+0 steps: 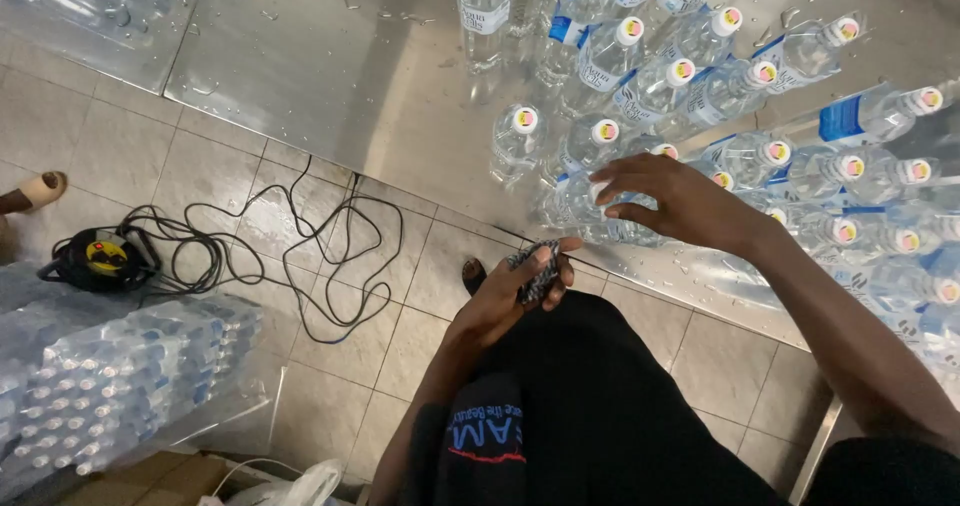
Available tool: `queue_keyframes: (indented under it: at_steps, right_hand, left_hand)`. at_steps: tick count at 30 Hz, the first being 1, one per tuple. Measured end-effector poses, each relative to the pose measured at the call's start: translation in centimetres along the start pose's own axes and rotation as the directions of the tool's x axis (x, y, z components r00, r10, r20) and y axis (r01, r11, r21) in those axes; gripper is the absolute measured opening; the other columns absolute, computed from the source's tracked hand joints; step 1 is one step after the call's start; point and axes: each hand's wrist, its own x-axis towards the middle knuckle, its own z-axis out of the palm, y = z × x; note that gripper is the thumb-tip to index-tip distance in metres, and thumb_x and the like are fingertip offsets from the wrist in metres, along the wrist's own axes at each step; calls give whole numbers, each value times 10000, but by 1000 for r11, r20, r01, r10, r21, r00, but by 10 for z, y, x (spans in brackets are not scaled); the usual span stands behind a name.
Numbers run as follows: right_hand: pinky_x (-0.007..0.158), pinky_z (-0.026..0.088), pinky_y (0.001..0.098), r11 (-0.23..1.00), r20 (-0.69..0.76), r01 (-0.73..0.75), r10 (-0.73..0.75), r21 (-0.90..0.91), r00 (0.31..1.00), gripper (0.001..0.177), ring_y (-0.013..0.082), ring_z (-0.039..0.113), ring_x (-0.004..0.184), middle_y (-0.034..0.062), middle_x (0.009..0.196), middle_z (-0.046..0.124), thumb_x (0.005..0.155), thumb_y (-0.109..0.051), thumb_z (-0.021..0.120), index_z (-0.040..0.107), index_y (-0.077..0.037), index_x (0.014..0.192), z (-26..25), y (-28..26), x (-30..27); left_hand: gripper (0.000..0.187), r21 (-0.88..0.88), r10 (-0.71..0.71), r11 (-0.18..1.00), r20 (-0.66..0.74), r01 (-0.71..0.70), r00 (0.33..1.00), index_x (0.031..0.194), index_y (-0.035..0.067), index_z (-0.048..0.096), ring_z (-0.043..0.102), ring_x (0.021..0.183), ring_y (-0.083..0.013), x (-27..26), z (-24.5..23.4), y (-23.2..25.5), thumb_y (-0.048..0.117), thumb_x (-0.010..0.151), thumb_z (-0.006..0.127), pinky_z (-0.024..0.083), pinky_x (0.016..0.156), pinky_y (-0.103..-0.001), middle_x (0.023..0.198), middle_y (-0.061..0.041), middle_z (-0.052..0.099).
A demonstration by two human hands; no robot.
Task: A worker is manually applying labels or seals to the caps of numerous water bottles arranged on a large metal table in a production facility.
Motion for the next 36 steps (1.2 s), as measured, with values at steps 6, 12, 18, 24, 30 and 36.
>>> queue_keyframes:
  at_steps: [6,12,18,24,30,36]
  right_hand:
    - [1154,490,645,962,-37,-63,55,-267,998,287,460,714,1266,215,1202,802,992,-182,782,695,-116,1257,19,18,-4]
    - [1186,419,703,939,62,-182,209,-291,976,617,514,661,1311,243,1315,760,996,-117,716,484,-146,1567,18,-2,4]
    - [1030,565,570,988,-141,-127,114,-87,983,603,434,708,1172,195,1266,755,872,-280,866,720,-125,1435,28,-67,-4]
    - [826,634,505,964,-209,-42,99,261,973,398,339,772,840,103,921,764,814,-106,926,823,-96,1198,89,-95,-7]
    - [902,637,490,931,-269,-146,243,336,932,370,316,830,898,69,909,867,829,-78,909,849,-138,1190,86,-109,-20]
    - [920,615,469,893,-239,-221,331,393,913,346,273,852,986,89,981,902,874,0,838,850,-129,1194,53,-110,-18]
  left_hand:
    - [642,31,-23,999,44,22,999,1607,-61,493,674,871,-143,-5,-2,13,404,1169,557,565,714,-263,1091,-161,705]
    - [666,59,-72,996,74,68,995,1620,-69,477,677,893,-153,-13,-16,20,416,1169,551,573,729,-272,1120,-186,692]
    - [683,103,-115,990,155,100,981,1594,-68,500,677,907,-132,-27,-16,36,466,1171,551,559,728,-261,1128,-140,687]
    - [602,43,-249,968,231,246,940,1512,-70,520,699,913,-200,-42,-1,55,416,1169,610,559,737,-303,1151,-210,672]
    - [470,34,-295,954,271,298,916,1455,-16,565,709,898,-226,-44,-11,41,366,1181,586,569,725,-310,1143,-228,692]
    - [542,44,-272,962,270,270,924,1391,-48,630,678,863,-193,-31,-38,13,444,1172,562,567,719,-282,1110,-197,714]
